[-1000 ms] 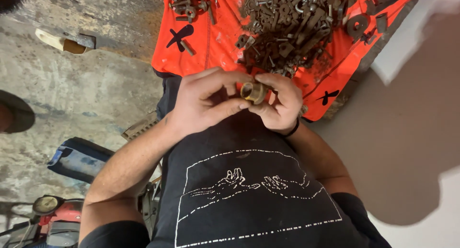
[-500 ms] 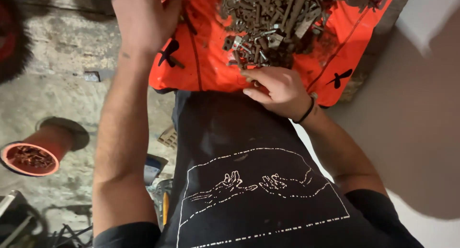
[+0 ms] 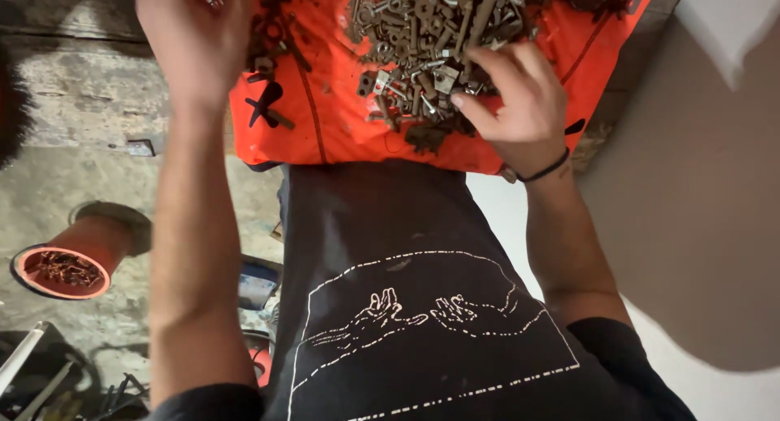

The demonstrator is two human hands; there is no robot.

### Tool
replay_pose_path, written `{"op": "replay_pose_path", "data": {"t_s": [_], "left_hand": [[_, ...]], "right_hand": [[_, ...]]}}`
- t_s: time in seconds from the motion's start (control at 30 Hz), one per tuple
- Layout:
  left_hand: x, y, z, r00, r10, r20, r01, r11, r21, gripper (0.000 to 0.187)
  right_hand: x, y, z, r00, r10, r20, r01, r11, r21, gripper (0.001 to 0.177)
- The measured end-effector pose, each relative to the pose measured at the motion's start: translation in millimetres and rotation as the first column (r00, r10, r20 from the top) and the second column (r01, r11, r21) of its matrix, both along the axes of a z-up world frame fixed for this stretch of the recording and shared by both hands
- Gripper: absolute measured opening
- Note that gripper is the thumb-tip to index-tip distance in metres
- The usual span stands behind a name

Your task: The person sorts a pile of rusty metal hardware, including bolts, nuts, and washers, spread across an orange safety vest. They pick up individual pieces, examine them, and place them into separate piles on the vest.

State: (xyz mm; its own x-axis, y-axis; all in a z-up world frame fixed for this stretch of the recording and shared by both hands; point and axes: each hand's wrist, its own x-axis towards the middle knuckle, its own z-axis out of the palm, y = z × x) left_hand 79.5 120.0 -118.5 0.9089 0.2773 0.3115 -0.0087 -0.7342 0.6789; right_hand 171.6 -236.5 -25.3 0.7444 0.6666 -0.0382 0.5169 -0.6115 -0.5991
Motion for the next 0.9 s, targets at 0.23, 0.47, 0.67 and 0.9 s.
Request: {"op": "replay_pose_path", "data": {"t_s": [0.23,0.47,0.67,0.9], "left_hand": [[-55.6,-69.2,42.7,0.988,-0.053,-0.148,-0.015,0.906,-0.423,0.026],[-71.1,-108.8,73.7,0.946,-0.2,-0.256,0.01,0.806,-0.591,0.025],[-53.1,-132.1,111.7,0.88,-0.453,-0.143,0.195,0.619,-0.761,0.044],[-59.3,-141.7,107.6,0.881,-0.45,0.149,0.3,0.288,-0.909,0.031]], "right_hand": [[-3.2,22.0,-9.5,0.971,0.151,0.184,-0.096,0.956,-0.276,0.044],[-7.2,6.8,-7.3,0.988,0.142,-0.058,-0.14,0.989,0.041,0.014],[-44.5,-7.3,4.9,0.967,0.208,0.146,-0.25,0.878,0.409,0.018],[-55.2,-7.0,5.3,0.868,0.196,0.456,-0.418,0.784,0.459,0.022]]}}
